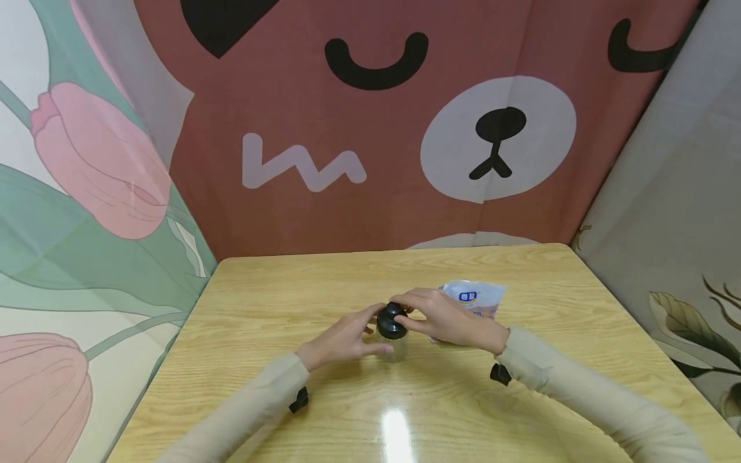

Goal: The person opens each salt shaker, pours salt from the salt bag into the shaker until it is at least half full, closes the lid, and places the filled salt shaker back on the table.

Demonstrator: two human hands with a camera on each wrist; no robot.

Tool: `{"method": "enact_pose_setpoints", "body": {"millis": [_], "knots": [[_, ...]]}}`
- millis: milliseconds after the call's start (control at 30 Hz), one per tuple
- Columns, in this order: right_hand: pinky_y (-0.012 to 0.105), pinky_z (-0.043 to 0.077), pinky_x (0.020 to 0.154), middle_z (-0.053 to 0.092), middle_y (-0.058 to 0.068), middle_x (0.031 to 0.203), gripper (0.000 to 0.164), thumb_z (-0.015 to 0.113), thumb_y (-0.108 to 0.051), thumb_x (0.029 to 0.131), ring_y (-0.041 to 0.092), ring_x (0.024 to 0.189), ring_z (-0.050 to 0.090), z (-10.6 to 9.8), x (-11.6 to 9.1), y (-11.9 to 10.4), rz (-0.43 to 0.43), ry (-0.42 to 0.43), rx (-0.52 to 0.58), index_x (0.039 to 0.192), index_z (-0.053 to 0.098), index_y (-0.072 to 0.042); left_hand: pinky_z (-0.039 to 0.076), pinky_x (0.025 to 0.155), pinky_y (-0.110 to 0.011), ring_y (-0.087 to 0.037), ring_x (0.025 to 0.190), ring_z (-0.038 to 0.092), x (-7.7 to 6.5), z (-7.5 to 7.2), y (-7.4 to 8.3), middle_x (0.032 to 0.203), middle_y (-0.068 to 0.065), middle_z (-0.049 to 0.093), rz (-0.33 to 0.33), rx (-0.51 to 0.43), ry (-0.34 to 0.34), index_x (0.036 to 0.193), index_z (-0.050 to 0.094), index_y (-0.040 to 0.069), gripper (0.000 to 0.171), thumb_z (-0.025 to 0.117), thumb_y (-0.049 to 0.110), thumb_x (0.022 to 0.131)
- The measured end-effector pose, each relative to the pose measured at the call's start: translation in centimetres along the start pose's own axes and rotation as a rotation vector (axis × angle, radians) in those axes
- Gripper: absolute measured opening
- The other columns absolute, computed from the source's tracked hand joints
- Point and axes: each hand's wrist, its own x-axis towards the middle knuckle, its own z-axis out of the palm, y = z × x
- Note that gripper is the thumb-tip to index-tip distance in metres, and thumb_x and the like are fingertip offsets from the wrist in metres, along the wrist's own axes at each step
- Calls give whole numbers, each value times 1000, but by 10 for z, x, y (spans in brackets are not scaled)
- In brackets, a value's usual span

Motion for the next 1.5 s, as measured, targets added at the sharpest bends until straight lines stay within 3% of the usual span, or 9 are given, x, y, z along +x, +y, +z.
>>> {"method": "enact_pose_setpoints", "body": {"millis": [533,967,1500], "knots": [[19,56,74,69,1,110,35,65,-31,98,8,95,64,0,4,-3,98,-52,75,122,67,-7,55,85,-21,-8,109,60,2,5,-1,135,-3,55,29,-36,10,146,40,12,69,67,45,92],[23,58,71,69,-1,103,28,67,-28,97,7,90,64,-1,9,-4,81,-44,29,116,67,-8,56,79,-17,-9,108,62,5,0,3,136,-12,53,27,-88,-36,145,38,4,69,66,40,94],[13,54,65,70,-1,96,25,65,-24,98,2,80,65,-1,7,-7,90,-73,31,116,66,-7,56,79,-18,-12,108,64,5,4,4,136,-16,53,19,-129,-32,144,38,1,68,70,31,93]]}}
